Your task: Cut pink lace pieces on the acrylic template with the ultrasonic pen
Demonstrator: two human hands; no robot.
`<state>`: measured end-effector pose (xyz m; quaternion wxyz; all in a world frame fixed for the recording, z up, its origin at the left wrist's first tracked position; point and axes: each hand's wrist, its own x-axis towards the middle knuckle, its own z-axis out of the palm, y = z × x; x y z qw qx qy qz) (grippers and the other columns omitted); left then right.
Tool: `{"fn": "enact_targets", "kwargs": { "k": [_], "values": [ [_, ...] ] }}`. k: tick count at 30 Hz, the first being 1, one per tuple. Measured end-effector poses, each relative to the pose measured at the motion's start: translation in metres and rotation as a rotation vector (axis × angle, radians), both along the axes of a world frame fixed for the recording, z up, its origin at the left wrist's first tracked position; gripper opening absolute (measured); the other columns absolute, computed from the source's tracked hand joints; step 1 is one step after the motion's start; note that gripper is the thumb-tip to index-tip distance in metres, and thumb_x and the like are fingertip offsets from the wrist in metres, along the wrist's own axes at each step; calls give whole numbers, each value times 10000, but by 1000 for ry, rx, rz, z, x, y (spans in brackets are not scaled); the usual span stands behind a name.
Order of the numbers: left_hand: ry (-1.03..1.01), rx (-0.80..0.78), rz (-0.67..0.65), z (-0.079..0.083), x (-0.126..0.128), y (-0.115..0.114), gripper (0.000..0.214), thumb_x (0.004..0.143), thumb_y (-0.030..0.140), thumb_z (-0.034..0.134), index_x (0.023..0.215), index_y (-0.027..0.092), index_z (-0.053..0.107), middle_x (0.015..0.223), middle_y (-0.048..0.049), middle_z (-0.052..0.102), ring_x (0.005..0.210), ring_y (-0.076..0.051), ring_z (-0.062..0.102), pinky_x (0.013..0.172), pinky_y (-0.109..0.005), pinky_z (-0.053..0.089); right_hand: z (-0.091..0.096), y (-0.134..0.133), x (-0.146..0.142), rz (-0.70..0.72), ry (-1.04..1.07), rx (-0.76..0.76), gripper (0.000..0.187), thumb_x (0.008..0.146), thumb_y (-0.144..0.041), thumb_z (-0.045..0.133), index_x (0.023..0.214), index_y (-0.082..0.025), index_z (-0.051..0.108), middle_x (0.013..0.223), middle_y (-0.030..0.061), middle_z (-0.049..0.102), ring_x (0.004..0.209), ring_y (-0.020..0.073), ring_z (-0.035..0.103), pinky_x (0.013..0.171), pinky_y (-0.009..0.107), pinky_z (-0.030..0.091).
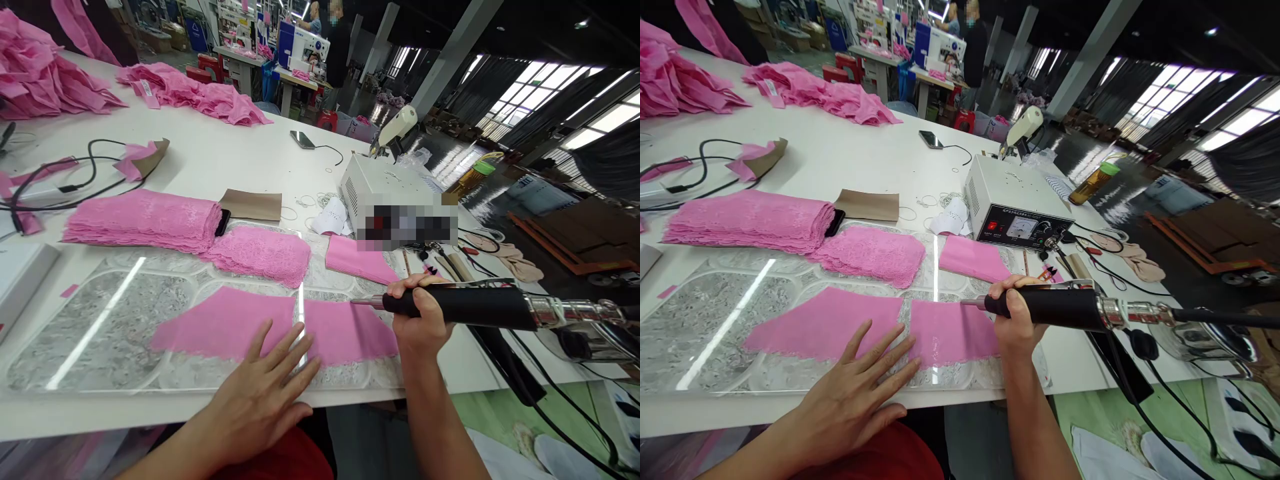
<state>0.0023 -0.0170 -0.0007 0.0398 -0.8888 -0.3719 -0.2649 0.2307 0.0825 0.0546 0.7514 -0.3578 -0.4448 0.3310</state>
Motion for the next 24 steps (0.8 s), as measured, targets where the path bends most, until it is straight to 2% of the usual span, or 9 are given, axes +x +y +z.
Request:
{"fn": "enact_targets", "kwargs": {
  "k": [4, 11, 24],
  "values": [
    [11, -13, -2, 0, -1, 0, 458, 919, 515, 543, 1284, 240, 579, 1374, -57, 565, 1376, -250, 394, 1207, -502, -2, 3, -3, -6, 3, 26, 10, 115, 662, -199, 603, 758, -210, 541, 710, -47, 529, 523, 97, 523, 555, 301, 468],
    [2, -14, -6, -1, -1, -1, 461, 919, 510, 546, 1292, 241, 565, 1377, -69, 559, 1393, -258, 367, 1201, -523, 11, 1, -6, -17, 86, -5, -9, 114, 679, -200, 613, 771, -213, 546, 721, -46, 535, 529, 99, 533, 573, 314, 484],
    [17, -59, -17, -2, -2, -3, 475, 929, 509, 525, 1324, 245, 537, 1361, -80, 569, 1381, -275, 384, 1188, -559, 26, -1, -6, -20, 64, -15, -30, 117, 675, -200, 617, 754, -201, 530, 724, -35, 534, 539, 108, 532, 574, 320, 476]
  ]
}}
